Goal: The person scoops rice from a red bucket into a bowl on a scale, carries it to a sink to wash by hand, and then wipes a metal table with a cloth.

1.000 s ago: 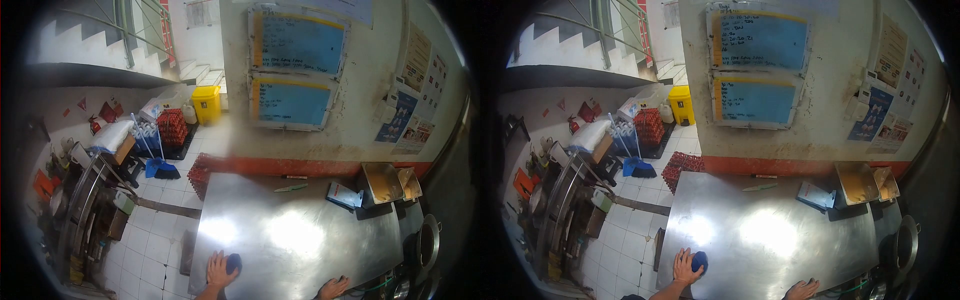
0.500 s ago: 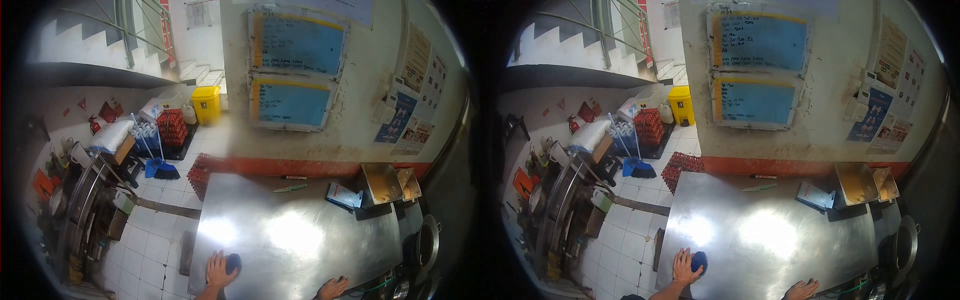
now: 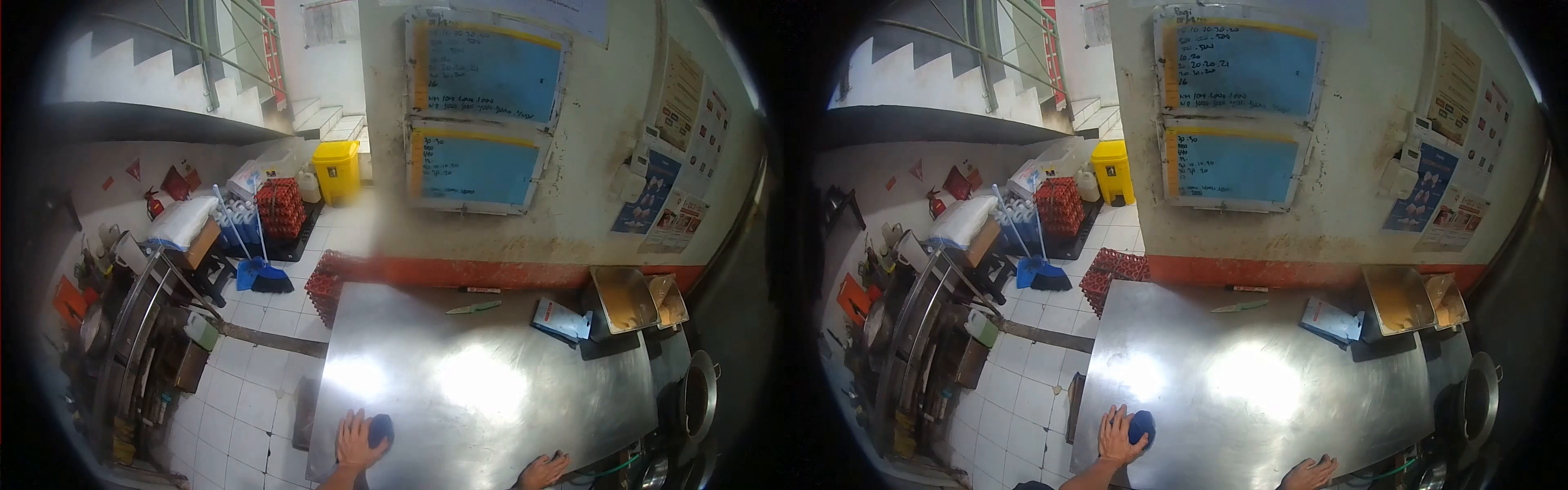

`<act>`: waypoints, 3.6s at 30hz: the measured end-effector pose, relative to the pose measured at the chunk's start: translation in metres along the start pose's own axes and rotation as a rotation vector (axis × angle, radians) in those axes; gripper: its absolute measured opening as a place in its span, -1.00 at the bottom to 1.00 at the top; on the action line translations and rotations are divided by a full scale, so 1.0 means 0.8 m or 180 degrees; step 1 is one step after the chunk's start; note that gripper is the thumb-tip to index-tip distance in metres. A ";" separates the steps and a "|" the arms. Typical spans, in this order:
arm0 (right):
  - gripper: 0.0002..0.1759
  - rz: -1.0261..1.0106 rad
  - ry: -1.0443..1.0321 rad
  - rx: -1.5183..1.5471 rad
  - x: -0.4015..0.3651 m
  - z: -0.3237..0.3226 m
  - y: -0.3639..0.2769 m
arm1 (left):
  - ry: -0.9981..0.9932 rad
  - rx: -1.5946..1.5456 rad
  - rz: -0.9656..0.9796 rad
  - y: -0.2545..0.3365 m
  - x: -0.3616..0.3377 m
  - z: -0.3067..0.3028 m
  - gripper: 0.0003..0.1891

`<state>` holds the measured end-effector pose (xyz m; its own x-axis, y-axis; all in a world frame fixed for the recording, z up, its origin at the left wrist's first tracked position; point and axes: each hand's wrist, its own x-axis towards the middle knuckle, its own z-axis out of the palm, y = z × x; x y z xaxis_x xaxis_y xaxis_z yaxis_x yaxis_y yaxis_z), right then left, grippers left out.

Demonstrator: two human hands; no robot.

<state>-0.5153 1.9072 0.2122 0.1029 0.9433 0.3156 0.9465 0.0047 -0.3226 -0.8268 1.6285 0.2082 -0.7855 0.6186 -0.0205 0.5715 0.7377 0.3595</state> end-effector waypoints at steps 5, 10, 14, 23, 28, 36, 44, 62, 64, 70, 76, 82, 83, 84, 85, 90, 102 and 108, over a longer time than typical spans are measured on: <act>-0.54 -0.0024 -0.0037 -0.0106 0.000 0.003 0.002 | 0.0071 0.0071 0.0064 -0.004 0.000 0.006 -0.25; -0.55 -0.0263 -0.0243 -0.0792 0.003 -0.010 -0.006 | 0.0126 -0.0003 0.0094 -0.003 -0.001 0.004 -0.25; -0.52 0.0071 -0.0357 -0.0178 0.000 0.006 0.008 | 0.0122 0.0022 0.0089 -0.002 0.000 0.002 -0.26; -0.49 0.0271 -0.0398 0.0193 0.002 0.004 0.005 | 0.0195 0.0004 0.0122 -0.002 -0.001 0.003 -0.27; -0.53 0.0406 -0.0398 0.0318 0.003 -0.001 0.000 | 0.0151 0.0046 0.0095 -0.001 -0.001 0.001 -0.27; -0.56 -0.0114 0.0010 0.0008 -0.001 0.025 0.022 | 0.0255 0.0007 0.0130 -0.002 -0.001 0.003 -0.27; -0.54 0.0056 -0.0193 -0.0008 0.000 0.001 0.003 | 0.0147 0.0048 0.0096 -0.003 -0.001 0.004 -0.26; -0.50 0.0261 -0.0192 0.0283 0.001 -0.002 -0.006 | 0.0176 0.0047 0.0092 -0.001 0.000 0.002 -0.26; -0.51 0.0263 -0.0205 0.0288 0.002 -0.003 -0.005 | 0.0178 0.0045 0.0101 -0.002 -0.001 0.003 -0.26; -0.53 0.0015 -0.0279 -0.0143 0.004 -0.014 -0.009 | 0.0193 0.0025 0.0093 0.000 0.000 0.001 -0.28; -0.54 -0.0004 -0.0167 -0.0062 0.001 -0.002 0.001 | 0.0162 0.0073 0.0107 -0.002 0.000 0.002 -0.28; -0.54 -0.0091 -0.0137 -0.0139 0.000 0.014 0.014 | 0.0155 0.0080 0.0112 -0.001 0.000 0.002 -0.27; -0.55 -0.0090 -0.0161 -0.0137 0.001 0.013 0.013 | 0.0136 0.0100 0.0104 -0.001 0.000 0.002 -0.26; -0.56 -0.0088 -0.0185 -0.0137 0.002 0.012 0.012 | 0.0135 0.0100 0.0105 -0.001 0.000 0.002 -0.26; -0.56 -0.0088 -0.0184 -0.0137 0.003 0.009 0.011 | 0.0109 0.0104 0.0085 -0.001 0.000 0.002 -0.26; -0.61 -0.0126 0.0135 0.0067 0.001 0.008 0.005 | 0.0085 0.0083 0.0084 -0.002 0.000 0.002 -0.26; -0.63 -0.0443 -0.0150 -0.0793 0.003 0.023 0.024 | 0.0208 0.0021 0.0143 -0.002 -0.001 0.002 -0.26; -0.57 -0.0102 -0.0151 -0.0370 0.002 -0.010 -0.005 | 0.0184 0.0042 0.0098 -0.002 0.000 0.005 -0.26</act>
<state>-0.5165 1.9061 0.2212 0.0601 0.9579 0.2806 0.9784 -0.0009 -0.2066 -0.8266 1.6283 0.2042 -0.7796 0.6247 0.0447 0.5985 0.7221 0.3468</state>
